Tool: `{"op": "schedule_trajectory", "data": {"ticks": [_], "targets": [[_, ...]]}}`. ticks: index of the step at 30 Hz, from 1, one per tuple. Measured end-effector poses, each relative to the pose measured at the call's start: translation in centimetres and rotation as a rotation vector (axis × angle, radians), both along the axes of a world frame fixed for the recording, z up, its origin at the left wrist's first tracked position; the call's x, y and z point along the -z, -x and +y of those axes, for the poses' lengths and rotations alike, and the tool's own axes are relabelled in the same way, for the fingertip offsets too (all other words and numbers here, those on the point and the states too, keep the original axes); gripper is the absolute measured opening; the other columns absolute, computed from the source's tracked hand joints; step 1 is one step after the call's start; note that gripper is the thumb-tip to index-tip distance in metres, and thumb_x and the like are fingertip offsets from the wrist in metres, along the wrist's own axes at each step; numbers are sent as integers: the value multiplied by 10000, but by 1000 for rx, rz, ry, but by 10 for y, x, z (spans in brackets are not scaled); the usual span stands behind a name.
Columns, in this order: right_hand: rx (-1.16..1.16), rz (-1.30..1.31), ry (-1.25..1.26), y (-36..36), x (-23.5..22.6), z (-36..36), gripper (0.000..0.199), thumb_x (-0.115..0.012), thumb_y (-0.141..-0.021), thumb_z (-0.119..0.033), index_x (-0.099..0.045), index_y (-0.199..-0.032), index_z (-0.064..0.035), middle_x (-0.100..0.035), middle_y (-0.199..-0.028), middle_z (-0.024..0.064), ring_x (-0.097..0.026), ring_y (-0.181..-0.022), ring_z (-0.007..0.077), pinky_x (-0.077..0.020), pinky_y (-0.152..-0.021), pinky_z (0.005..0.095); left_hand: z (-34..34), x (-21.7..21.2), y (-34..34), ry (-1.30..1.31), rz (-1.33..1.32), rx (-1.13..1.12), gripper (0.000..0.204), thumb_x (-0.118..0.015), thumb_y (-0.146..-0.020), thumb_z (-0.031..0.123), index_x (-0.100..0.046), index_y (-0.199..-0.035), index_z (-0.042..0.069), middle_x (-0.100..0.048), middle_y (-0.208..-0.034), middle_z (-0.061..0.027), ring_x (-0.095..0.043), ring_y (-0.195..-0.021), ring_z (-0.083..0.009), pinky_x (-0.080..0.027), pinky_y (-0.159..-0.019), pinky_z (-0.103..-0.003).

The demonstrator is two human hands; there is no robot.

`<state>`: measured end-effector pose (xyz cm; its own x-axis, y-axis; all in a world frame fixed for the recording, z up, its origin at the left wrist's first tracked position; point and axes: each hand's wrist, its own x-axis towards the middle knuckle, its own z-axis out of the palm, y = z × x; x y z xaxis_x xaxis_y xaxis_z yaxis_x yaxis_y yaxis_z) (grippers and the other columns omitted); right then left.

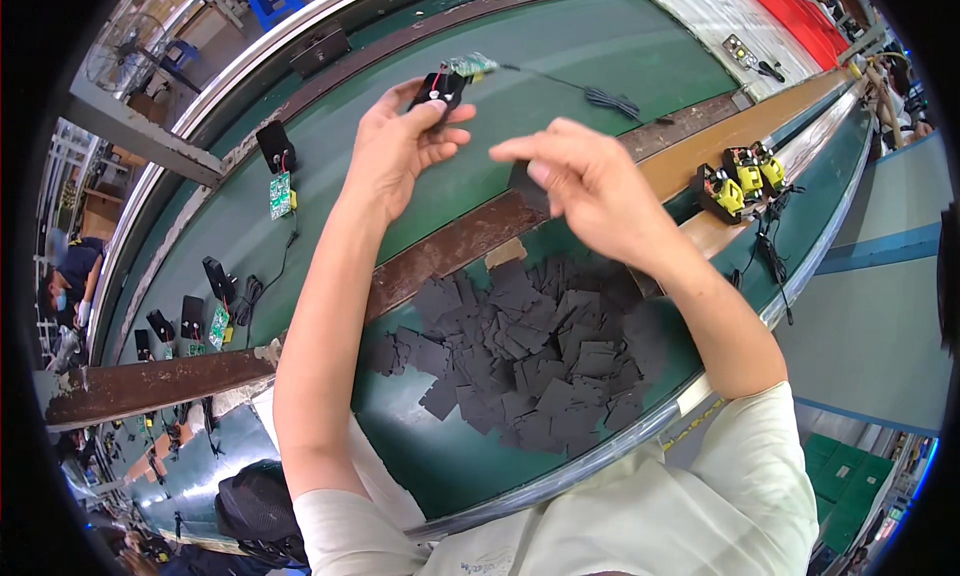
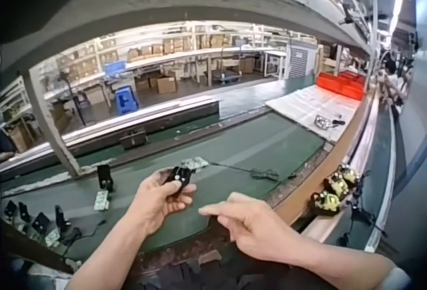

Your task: The person assembles electronic components by attaching plastic housings and foam pads to circuit boards by hand.

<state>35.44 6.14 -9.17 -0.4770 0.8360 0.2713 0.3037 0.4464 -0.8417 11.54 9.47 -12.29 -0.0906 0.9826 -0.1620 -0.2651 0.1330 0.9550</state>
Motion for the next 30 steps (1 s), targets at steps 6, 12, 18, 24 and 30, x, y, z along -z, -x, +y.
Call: {"op": "schedule_trajectory", "data": {"ticks": [6, 12, 18, 24, 30], "targets": [[221, 204, 316, -14, -24, 22, 102, -681, -1007, -86, -674, -1008, 16, -704, -804, 80, -682, -668, 112, -491, -558, 315, -24, -25, -39, -190, 34, 172, 562, -595, -1001, -22, -414, -1533, -18, -730, -1176, -211, -768, -862, -233, -620, -649, -281], [186, 168, 188, -10, -9, 21, 135, -693, -1019, -108, -664, -1058, 18, -693, -805, 50, -654, -646, 126, -492, -557, 296, -45, -40, -64, -234, 50, 302, 503, -631, -1046, 70, -457, -1513, -4, -731, -1141, -177, -759, -815, -216, -594, -583, -258], [268, 65, -489, -10, -3, 25, 163, -646, -1061, -132, -671, -1096, 25, -687, -888, 14, -623, -789, 77, -515, -683, 271, -48, -38, -63, -184, 221, 279, 366, -638, -1086, 199, -582, -1401, 23, -748, -1027, -144, -726, -699, -145, -480, -452, -207], [102, 219, -24, -31, -9, 46, 250, -593, -1081, -234, -680, -1072, 1, -694, -938, 28, -625, -870, 76, -500, -771, 262, -51, -55, -59, -183, 179, 354, 291, -641, -1085, 195, -625, -1331, 39, -757, -950, -120, -695, -640, -109, -396, -412, -196], [-75, 390, 331, -18, -10, 33, 306, -561, -1087, -316, -686, -1059, -38, -704, -910, 44, -650, -832, 99, -503, -749, 265, -51, -51, -66, -363, 259, 176, 255, -646, -1079, 164, -630, -1306, 49, -755, -917, -105, -673, -622, -96, -400, -430, -195]]}}
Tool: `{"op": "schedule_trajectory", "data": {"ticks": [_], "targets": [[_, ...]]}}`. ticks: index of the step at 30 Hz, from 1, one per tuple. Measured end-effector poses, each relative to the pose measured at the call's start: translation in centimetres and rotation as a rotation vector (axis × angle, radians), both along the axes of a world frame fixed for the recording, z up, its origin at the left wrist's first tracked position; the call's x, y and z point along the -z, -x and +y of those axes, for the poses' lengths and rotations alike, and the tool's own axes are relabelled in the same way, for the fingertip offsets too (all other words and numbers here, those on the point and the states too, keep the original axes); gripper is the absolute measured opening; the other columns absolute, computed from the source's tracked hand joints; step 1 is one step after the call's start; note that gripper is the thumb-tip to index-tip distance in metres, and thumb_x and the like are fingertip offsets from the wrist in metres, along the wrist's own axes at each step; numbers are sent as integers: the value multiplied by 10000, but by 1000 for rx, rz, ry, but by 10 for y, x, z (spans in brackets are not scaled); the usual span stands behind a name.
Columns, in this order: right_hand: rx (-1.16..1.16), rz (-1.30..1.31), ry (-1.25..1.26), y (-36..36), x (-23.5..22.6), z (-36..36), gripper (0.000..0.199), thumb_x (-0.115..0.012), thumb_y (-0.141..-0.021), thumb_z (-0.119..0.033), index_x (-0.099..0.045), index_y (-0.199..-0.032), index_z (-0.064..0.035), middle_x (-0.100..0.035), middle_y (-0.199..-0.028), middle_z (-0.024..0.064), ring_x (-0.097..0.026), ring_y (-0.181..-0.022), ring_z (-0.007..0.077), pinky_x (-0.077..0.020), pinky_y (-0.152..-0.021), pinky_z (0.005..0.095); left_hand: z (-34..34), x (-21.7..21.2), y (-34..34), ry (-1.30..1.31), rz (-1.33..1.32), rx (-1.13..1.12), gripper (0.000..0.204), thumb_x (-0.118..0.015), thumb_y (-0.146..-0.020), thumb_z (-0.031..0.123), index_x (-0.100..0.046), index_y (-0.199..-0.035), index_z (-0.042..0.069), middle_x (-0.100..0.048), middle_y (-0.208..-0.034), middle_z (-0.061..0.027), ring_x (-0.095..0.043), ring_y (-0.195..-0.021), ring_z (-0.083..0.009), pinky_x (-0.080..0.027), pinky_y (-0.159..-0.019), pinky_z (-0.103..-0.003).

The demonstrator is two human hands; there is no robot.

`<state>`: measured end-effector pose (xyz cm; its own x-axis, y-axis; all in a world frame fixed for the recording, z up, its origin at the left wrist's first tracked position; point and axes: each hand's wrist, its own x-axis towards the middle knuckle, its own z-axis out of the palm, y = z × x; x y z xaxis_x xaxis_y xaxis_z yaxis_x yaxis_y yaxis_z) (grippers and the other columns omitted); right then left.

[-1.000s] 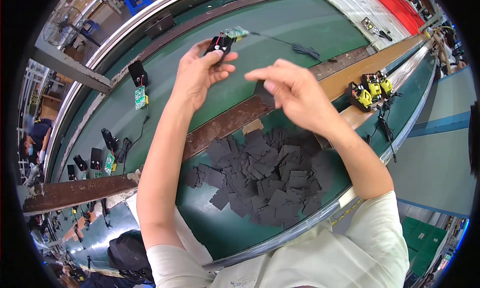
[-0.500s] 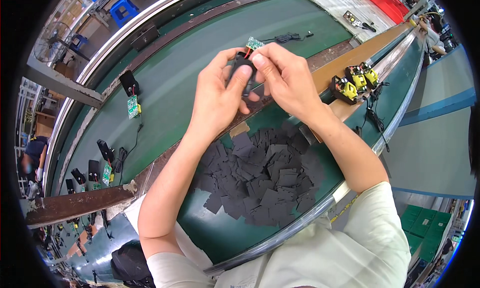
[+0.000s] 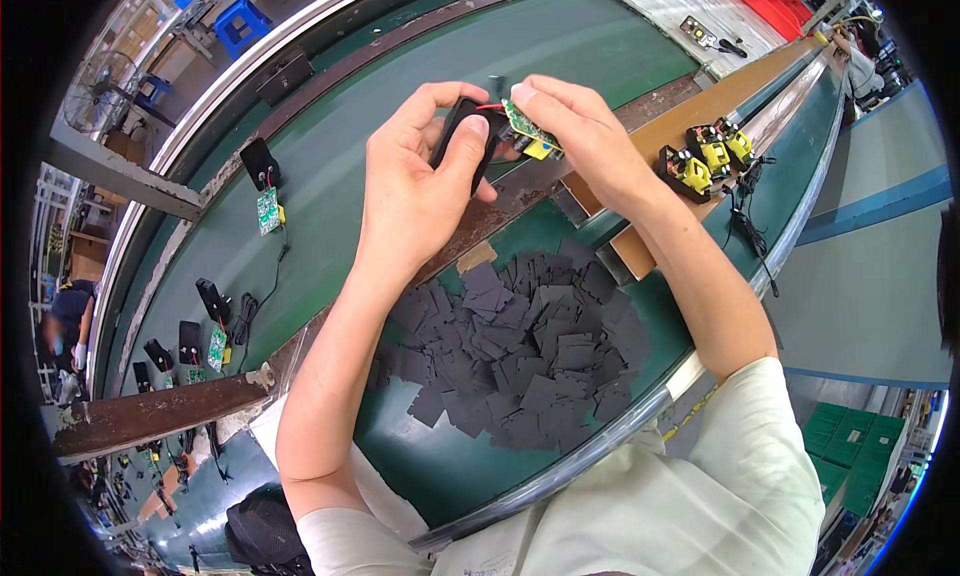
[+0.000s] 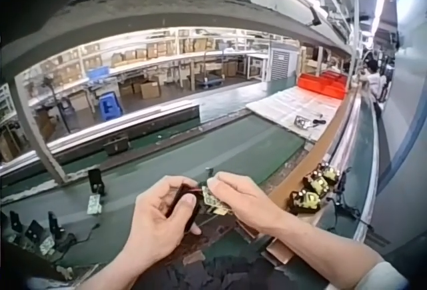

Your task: The person assembles electronic components by attaching plastic housings and foam pads to circuit boards by hand.

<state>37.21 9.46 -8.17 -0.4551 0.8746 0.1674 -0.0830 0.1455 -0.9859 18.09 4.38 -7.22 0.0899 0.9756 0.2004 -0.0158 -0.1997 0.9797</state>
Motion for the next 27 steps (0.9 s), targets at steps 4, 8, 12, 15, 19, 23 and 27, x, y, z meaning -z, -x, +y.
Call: {"op": "schedule_trajectory", "data": {"ticks": [4, 8, 12, 15, 19, 23, 27], "targets": [[-106, -57, 146, -8, -9, -2, 321, -555, -1094, -335, -676, -1063, -39, -711, -913, 51, -662, -775, 117, -516, -721, 272, 2, 7, 1, -59, 71, -38, 231, -648, -1073, 126, -645, -1287, 39, -746, -925, -85, -660, -641, -89, -452, -488, -207], [-96, -52, 251, -5, -9, -2, 316, -550, -1099, -338, -677, -1075, -50, -717, -923, 53, -643, -701, 119, -499, -617, 257, 4, 7, 5, -166, 226, -147, 211, -656, -1060, 87, -667, -1262, 27, -734, -926, -55, -651, -670, -82, -501, -561, -225], [-190, 30, 406, -5, -16, -9, 318, -566, -1094, -355, -684, -1094, -60, -715, -929, 44, -629, -681, 108, -464, -532, 230, 7, 11, 7, -434, 444, -268, 205, -684, -1013, 50, -671, -1217, 39, -747, -924, -111, -703, -708, -184, -538, -628, -315], [-156, 21, 385, -5, -11, -6, 350, -585, -1084, -392, -701, -1103, -63, -704, -915, 28, -605, -667, 103, -432, -505, 222, 8, 11, 6, -494, 463, -299, 217, -698, -1002, 53, -671, -1216, 41, -738, -931, -130, -709, -724, -243, -543, -652, -346], [-158, -124, 411, -8, -14, -3, 377, -659, -1050, -402, -723, -1092, -33, -675, -895, 18, -568, -661, 98, -426, -523, 233, 12, 14, 15, -739, 723, -351, 207, -684, -1025, 62, -679, -1230, 34, -730, -925, -72, -686, -751, -158, -544, -654, -291], [68, -305, -125, 10, 1, -19, 367, -743, -1003, -339, -728, -1068, 22, -646, -881, 31, -533, -666, 96, -440, -568, 262, 14, 22, 11, -625, 696, -359, 216, -690, -1008, 50, -672, -1224, 37, -730, -940, -124, -709, -772, -243, -553, -680, -337], [267, -369, -456, 17, -4, -26, 345, -789, -965, -254, -712, -1065, 67, -625, -884, 49, -529, -680, 92, -458, -608, 283, 8, 19, 3, -452, 560, -367, 232, -696, -992, 39, -665, -1221, 39, -730, -948, -173, -731, -784, -318, -560, -699, -378]]}}
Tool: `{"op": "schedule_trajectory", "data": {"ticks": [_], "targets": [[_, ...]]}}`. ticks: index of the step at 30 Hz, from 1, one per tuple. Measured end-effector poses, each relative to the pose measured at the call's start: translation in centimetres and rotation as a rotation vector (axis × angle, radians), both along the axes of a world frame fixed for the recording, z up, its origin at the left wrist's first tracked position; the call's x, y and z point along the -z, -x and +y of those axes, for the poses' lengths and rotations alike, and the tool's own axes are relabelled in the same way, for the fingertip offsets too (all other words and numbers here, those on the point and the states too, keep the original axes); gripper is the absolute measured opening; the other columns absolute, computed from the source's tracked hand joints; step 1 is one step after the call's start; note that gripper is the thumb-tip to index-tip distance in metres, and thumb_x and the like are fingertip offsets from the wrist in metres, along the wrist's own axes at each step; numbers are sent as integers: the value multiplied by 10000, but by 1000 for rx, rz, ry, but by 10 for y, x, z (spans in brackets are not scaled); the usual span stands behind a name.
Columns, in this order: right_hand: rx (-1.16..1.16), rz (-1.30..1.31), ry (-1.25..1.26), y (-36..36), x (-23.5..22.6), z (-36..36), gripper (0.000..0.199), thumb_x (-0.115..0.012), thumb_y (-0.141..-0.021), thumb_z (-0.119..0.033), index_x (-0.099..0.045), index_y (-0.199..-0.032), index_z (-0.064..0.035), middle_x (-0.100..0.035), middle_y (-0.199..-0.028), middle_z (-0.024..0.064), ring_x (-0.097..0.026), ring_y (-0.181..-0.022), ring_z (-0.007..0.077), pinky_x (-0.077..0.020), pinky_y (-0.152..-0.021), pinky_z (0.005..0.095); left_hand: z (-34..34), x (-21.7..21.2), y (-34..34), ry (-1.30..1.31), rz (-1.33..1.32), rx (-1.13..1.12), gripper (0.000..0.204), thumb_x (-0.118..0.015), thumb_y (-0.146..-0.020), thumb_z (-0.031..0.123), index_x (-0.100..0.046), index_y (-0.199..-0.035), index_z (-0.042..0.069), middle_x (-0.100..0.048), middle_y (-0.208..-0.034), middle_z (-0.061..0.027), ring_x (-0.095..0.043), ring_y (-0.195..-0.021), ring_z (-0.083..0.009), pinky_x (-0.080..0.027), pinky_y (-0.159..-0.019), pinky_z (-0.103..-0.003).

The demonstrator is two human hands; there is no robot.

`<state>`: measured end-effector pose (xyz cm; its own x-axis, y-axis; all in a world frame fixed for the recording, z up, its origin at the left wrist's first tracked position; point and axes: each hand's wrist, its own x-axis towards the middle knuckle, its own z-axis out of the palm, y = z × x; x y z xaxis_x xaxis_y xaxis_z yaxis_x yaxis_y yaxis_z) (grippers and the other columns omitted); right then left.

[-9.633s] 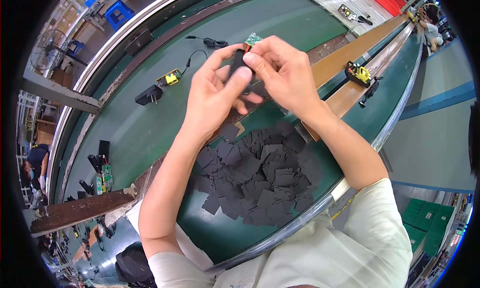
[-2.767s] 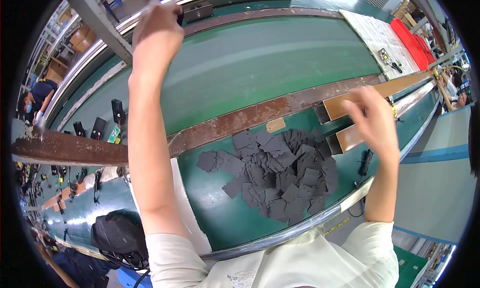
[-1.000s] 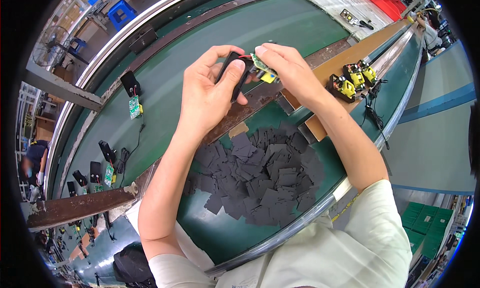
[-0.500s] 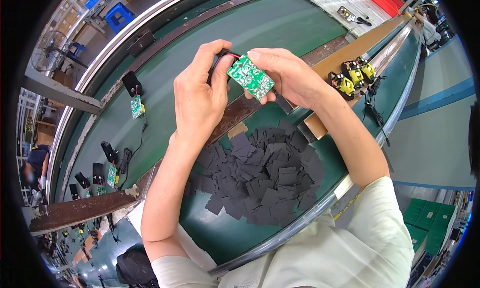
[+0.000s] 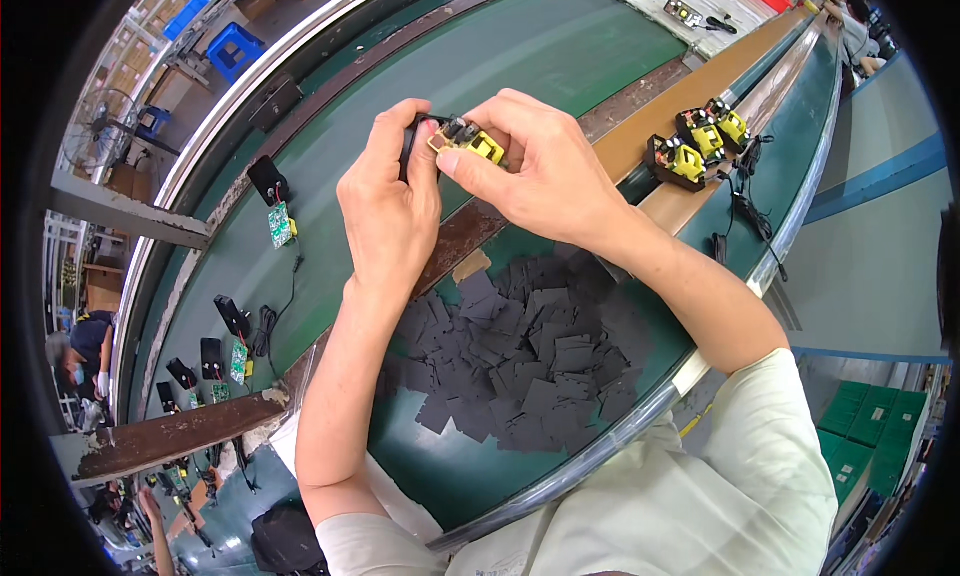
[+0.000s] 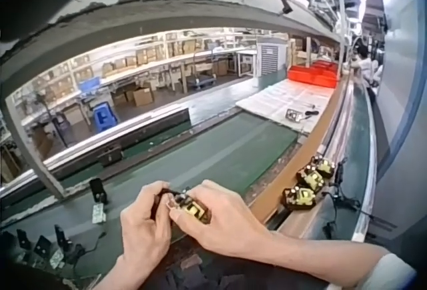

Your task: The person assembles electronic components by attaching plastic housings and foam pads to circuit boards by hand.

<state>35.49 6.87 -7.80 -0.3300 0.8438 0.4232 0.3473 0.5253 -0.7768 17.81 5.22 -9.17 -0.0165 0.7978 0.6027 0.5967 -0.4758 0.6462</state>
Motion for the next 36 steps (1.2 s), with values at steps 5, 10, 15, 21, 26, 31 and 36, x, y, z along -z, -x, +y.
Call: {"op": "schedule_trajectory", "data": {"ticks": [5, 10, 15, 21, 26, 31, 36], "targets": [[59, 29, 27, -2, -2, 2, 320, -788, -959, -232, -717, -1046, 68, -618, -875, 35, -528, -698, 74, -458, -623, 287, -6, -2, -2, 30, -7, 24, 230, -660, -1025, 10, -687, -1251, 39, -690, -911, -53, -638, -768, -65, -536, -678, -264], [59, 32, 140, -4, 0, 5, 310, -793, -955, -239, -728, -1033, 54, -618, -854, 13, -515, -704, 52, -450, -629, 281, -3, -7, 1, 48, 30, 24, 239, -705, -979, 28, -672, -1215, 37, -739, -972, -174, -735, -787, -303, -564, -705, -373], [-116, 122, 542, -18, -23, 11, 302, -798, -954, -247, -738, -1001, 46, -628, -844, 1, -503, -706, 32, -437, -612, 276, 3, -5, 5, -159, 64, -25, 250, -725, -961, 15, -681, -1207, 35, -743, -978, -166, -737, -785, -291, -566, -699, -364], [-1, 77, -54, -2, -4, 1, 307, -804, -951, -249, -743, -983, 50, -597, -816, 21, -526, -692, 55, -437, -593, 286, 1, -1, -3, -91, -4, -61, 242, -728, -962, 15, -689, -1200, 29, -733, -959, -149, -732, -771, -230, -568, -682, -344], [94, 1, -107, -2, -4, 0, 302, -812, -942, -235, -742, -1025, 48, -593, -827, 46, -545, -680, 89, -444, -591, 291, 0, 3, -1, -98, -43, 52, 283, -713, -977, 26, -657, -1254, 31, -741, -947, -126, -721, -792, -153, -566, -674, -311], [155, 24, -169, -4, 8, 7, 319, -816, -940, -227, -739, -1093, 43, -614, -866, 63, -555, -676, 112, -450, -580, 293, -18, -8, -20, 364, -548, 312, 332, -680, -1012, 61, -592, -1330, 27, -747, -952, -96, -699, -863, -111, -553, -692, -267], [74, 40, -251, 3, 15, 3, 377, -786, -970, -218, -717, -1268, 2, -650, -916, 51, -578, -687, 98, -446, -565, 269, -10, -2, -14, 339, -800, 321, 354, -653, -1045, 121, -566, -1365, -3, -738, -1085, -111, -699, -958, -128, -544, -825, -246]]}}
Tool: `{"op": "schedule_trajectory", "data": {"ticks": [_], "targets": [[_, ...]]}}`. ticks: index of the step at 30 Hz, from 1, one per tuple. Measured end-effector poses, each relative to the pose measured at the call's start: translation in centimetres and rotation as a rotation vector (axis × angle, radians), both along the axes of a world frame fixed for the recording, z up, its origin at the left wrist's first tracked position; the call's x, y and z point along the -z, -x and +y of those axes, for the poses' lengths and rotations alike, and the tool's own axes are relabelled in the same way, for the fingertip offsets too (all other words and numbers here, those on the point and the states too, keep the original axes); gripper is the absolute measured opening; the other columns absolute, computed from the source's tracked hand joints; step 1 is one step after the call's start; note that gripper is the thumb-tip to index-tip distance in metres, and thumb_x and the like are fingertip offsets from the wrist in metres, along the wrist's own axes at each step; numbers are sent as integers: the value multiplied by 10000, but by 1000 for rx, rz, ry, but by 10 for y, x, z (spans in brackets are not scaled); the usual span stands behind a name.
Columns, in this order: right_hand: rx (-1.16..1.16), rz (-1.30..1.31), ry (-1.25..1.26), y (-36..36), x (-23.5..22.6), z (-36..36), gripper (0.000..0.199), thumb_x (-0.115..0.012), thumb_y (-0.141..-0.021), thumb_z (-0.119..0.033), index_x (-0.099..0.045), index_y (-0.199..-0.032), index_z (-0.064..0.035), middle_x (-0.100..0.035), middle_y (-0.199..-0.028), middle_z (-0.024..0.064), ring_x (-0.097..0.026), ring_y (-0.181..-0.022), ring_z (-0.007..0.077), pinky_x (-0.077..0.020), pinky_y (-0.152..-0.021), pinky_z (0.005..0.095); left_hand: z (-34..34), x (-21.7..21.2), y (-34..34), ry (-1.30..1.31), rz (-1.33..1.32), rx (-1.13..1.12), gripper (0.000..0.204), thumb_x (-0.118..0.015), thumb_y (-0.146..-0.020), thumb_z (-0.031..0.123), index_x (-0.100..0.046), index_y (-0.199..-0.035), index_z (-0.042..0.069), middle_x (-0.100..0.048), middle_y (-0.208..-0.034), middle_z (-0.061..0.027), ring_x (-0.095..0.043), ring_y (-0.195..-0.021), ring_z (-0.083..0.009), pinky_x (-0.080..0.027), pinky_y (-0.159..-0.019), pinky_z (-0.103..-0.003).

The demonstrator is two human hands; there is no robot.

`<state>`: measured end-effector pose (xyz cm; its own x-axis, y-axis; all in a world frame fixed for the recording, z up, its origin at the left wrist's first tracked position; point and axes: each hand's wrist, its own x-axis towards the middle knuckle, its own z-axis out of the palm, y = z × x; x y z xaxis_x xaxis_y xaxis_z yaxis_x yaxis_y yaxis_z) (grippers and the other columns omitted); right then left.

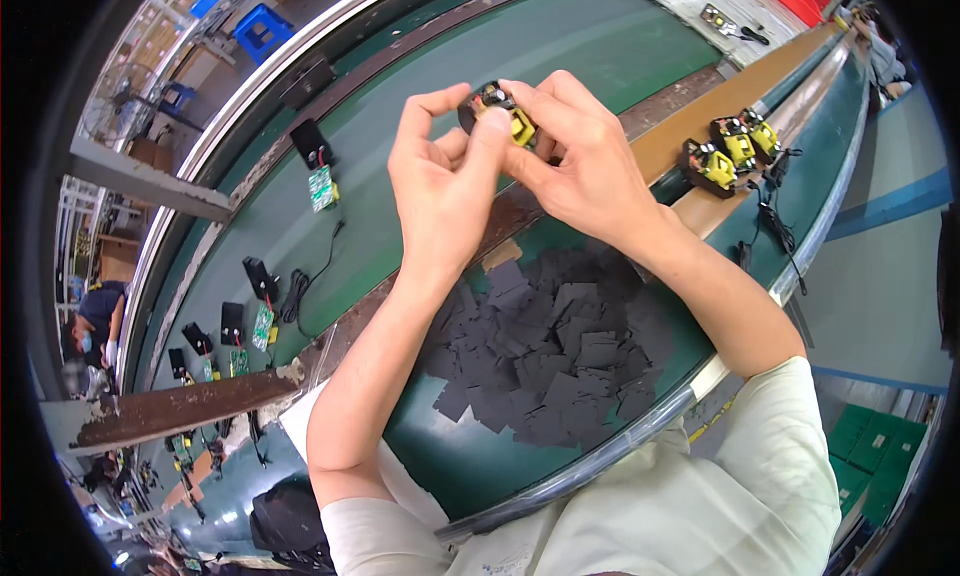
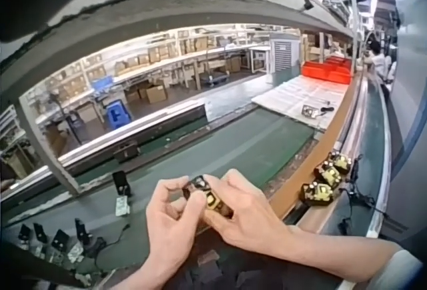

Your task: The person assembles electronic components by attaching plastic housings and foam pads to circuit boards by hand.

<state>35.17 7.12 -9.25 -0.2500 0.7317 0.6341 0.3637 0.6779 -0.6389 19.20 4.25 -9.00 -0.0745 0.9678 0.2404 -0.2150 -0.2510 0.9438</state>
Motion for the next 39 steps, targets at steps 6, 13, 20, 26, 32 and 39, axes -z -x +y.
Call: {"op": "schedule_trajectory", "data": {"ticks": [6, 13, 20, 26, 32, 39], "targets": [[-437, 478, 927, -6, -20, -3, 490, -720, -1019, -187, -607, -1481, -67, -711, -1008, 48, -593, -701, 79, -413, -537, 225, 5, -1, 11, -23, 18, 119, 377, -622, -1063, 166, -574, -1397, -3, -711, -1245, -124, -695, -1057, -151, -541, -942, -297], [26, 637, 229, -58, -58, 29, 383, -693, -1043, -187, -648, -1386, -23, -714, -1018, 46, -613, -764, 77, -479, -643, 226, 43, 14, 66, -274, 692, -490, 537, -678, -947, 192, -576, -1450, 33, -639, -1394, -195, -616, -1268, -318, -509, -1036, -409], [438, -568, -457, -78, -109, -72, 474, -794, -932, -209, -631, -1328, -6, -751, -1046, 145, -736, -868, 289, -560, -763, 373, 93, 72, 197, 196, 632, -837, 932, -802, -876, 329, -334, -1637, 64, -511, -1548, -253, -509, -1420, -352, -399, -1167, -437], [431, -755, 270, -97, -59, -88, 449, -828, -892, -299, -688, -1231, -39, -765, -1102, 165, -747, -989, 364, -573, -879, 417, 83, 59, 202, 235, 272, -369, 738, -799, -906, 233, -493, -1548, 37, -639, -1402, -198, -618, -1277, -254, -477, -1060, -359], [532, -693, 226, -149, -51, -61, 439, -818, -898, -308, -687, -1198, -15, -763, -1147, 177, -743, -1028, 368, -572, -880, 419, 88, 52, 202, 179, 774, -389, 412, -758, -970, 221, -660, -1294, -14, -756, -1013, -127, -701, -930, -176, -538, -839, -312], [645, -988, -116, -155, -59, -33, 340, -779, -947, -281, -710, -1139, -9, -748, -1035, 159, -740, -965, 324, -568, -852, 410, 61, -22, 137, -81, 181, -650, 297, -694, -1041, 275, -649, -990, -14, -746, -844, -107, -677, -640, -128, -510, -568, -264]]}}
